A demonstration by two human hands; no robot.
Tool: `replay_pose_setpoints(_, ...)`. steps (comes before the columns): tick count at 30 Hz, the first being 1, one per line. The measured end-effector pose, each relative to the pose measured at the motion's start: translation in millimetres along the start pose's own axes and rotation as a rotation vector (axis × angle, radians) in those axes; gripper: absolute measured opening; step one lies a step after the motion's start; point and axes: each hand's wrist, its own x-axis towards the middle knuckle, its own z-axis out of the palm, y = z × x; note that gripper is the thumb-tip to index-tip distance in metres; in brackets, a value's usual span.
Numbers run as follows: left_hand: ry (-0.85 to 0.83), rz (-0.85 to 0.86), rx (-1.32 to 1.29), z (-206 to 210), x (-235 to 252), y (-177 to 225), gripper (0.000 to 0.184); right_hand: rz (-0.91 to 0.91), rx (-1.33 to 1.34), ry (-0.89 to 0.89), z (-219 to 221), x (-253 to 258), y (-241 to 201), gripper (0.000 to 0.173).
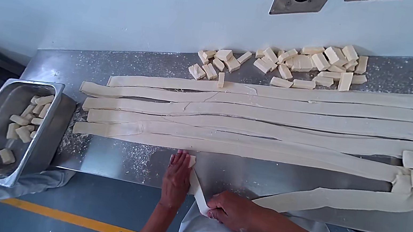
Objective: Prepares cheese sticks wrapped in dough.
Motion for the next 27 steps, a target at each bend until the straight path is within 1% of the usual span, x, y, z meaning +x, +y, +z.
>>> replay_pose_setpoints(2, -0.089, 0.071, -0.032, -4, -8, 6, 0.031, 0.026, 0.042, 0.046, -1, -3, 1, 0.033)
replay_pose_setpoints(4, -0.140, 0.031, -0.100, -13, -8, 8, 0.032, 0.048, 0.094, 0.072, 1, -6, 4, 0.033)
replay_pose_setpoints(6, -0.105, 0.000, -0.088, -12, -7, 2, 0.035, 0.060, 0.131, 0.082, 4, -7, 6, 0.036)
replay_pose_setpoints(8, -0.082, 0.012, -0.078, -4, -8, 3, 0.041, 0.066, 0.139, 0.092, 5, -6, 7, 0.038)
replay_pose_setpoints(10, -0.066, 0.006, -0.092, 1, -7, 9, 0.033, 0.088, 0.130, 0.072, 5, -5, 7, 0.038)
replay_pose_setpoints(12, -0.032, -0.034, -0.067, 2, 0, 12, 0.028, 0.116, 0.118, 0.037, 6, -1, 7, 0.036)
replay_pose_setpoints(13, -0.028, -0.040, -0.041, 2, 3, 12, 0.027, 0.135, 0.111, 0.028, 6, 1, 7, 0.035)
replay_pose_setpoints(15, -0.085, 0.019, -0.017, 2, 2, 14, 0.029, 0.164, 0.093, 0.027, 6, 3, 5, 0.035)
replay_pose_setpoints(17, -0.147, 0.065, -0.063, -4, -1, 19, 0.031, 0.153, 0.071, 0.044, 6, 4, 6, 0.038)
replay_pose_setpoints(19, -0.142, 0.014, -0.110, -7, -1, 17, 0.031, 0.137, 0.078, 0.062, 7, 5, 7, 0.042)
replay_pose_setpoints(21, -0.122, -0.014, -0.117, 0, -2, 17, 0.041, 0.152, 0.127, 0.067, 8, 5, 7, 0.043)
replay_pose_setpoints(22, -0.114, -0.009, -0.126, 5, -2, 19, 0.043, 0.169, 0.162, 0.067, 8, 5, 7, 0.043)
replay_pose_setpoints(25, -0.073, -0.010, -0.121, 10, 4, 23, 0.029, 0.229, 0.346, 0.086, 11, 7, 11, 0.037)
replay_pose_setpoints(27, -0.089, 0.027, -0.092, 9, 6, 20, 0.028, 0.273, 0.482, 0.113, 11, 7, 13, 0.037)
